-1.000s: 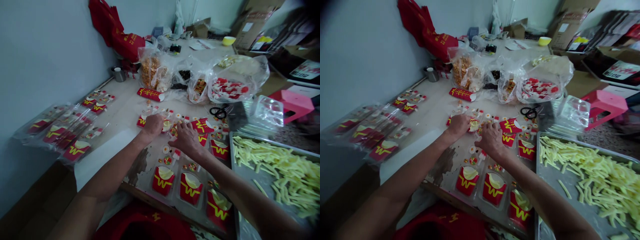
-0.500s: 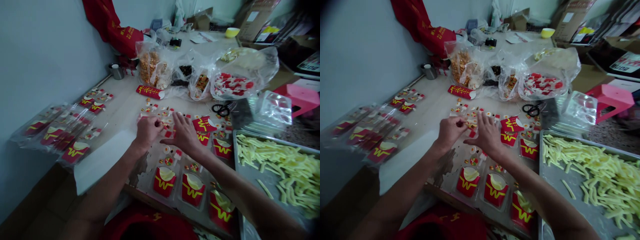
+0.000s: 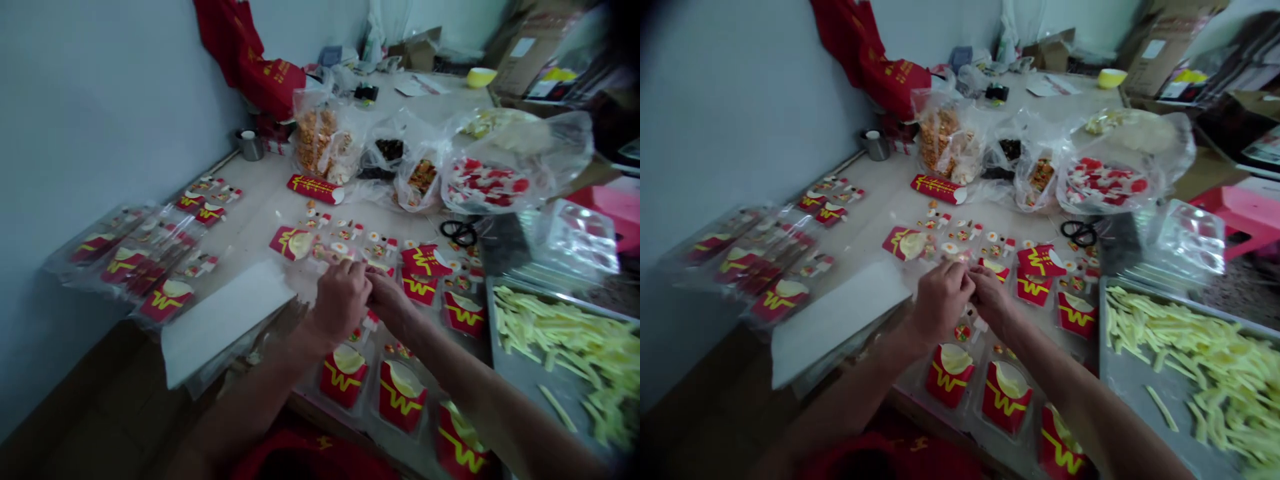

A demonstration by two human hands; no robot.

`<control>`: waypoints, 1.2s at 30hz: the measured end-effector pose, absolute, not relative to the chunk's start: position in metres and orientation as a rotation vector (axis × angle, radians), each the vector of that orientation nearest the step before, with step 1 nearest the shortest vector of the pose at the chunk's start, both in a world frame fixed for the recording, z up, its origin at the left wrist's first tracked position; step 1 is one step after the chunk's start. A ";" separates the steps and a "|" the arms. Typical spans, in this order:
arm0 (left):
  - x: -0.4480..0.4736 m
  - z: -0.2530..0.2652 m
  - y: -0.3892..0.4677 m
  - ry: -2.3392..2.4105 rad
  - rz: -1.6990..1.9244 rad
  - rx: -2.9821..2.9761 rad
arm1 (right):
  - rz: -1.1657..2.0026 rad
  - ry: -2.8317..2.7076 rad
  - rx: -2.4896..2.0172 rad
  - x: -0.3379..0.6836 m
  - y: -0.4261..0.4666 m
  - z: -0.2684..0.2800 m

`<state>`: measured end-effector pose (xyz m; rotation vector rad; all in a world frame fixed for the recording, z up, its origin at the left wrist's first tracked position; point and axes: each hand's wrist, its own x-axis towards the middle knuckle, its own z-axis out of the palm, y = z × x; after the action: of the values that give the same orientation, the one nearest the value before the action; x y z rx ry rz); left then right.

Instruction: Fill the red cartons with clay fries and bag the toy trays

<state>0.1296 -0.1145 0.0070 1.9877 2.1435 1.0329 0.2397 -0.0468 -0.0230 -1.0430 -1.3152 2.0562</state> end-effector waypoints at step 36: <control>-0.094 -0.023 -0.178 2.211 0.224 1.513 | 0.497 -2.992 -0.106 -0.138 0.091 0.000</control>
<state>-0.0940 -0.1782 -0.0228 1.5132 2.2107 0.2241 -0.1379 0.0906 0.0004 -0.1061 -2.9919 0.4971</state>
